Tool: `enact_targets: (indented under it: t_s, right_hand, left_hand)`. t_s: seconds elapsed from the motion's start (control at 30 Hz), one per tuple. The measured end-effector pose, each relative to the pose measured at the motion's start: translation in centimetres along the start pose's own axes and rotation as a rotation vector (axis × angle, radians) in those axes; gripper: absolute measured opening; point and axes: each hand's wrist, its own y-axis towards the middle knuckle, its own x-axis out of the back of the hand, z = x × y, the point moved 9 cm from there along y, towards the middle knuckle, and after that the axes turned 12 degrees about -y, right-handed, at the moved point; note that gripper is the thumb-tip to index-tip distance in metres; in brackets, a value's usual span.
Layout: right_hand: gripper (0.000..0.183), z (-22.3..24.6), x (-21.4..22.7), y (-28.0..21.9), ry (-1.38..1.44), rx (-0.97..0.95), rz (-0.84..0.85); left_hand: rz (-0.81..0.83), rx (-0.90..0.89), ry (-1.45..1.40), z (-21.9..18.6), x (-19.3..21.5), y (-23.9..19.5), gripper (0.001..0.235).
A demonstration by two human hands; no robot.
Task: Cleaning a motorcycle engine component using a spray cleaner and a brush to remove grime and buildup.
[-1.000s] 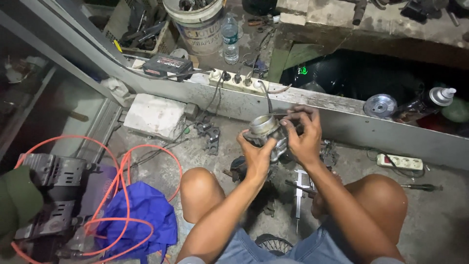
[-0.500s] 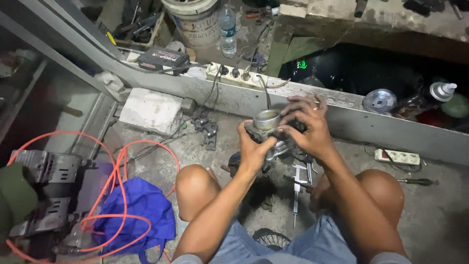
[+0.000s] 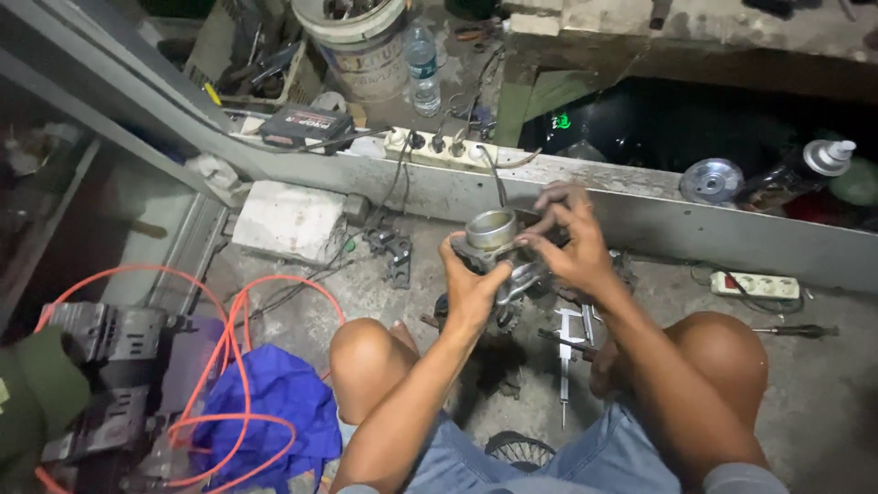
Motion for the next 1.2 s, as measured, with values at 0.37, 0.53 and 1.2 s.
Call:
enact_targets:
  t_s: [0.37,0.53,1.2]
  right_hand:
    - [0.025,1.3,-0.3,1.1,-0.088,0.003,0.140]
    - [0.029,2.2,-0.1,1.8,-0.057,-0.060,0.211]
    - [0.017,2.0,2.1,1.7,0.160,-0.155,0.331]
  left_hand:
    - [0.025,0.059,0.012,0.3,-0.1,-0.1,0.084]
    - [0.050,0.136,-0.046,1.2,0.2,0.0,0.080]
    - [0.090,0.116,0.026,-0.3,0.7,-0.3,0.084]
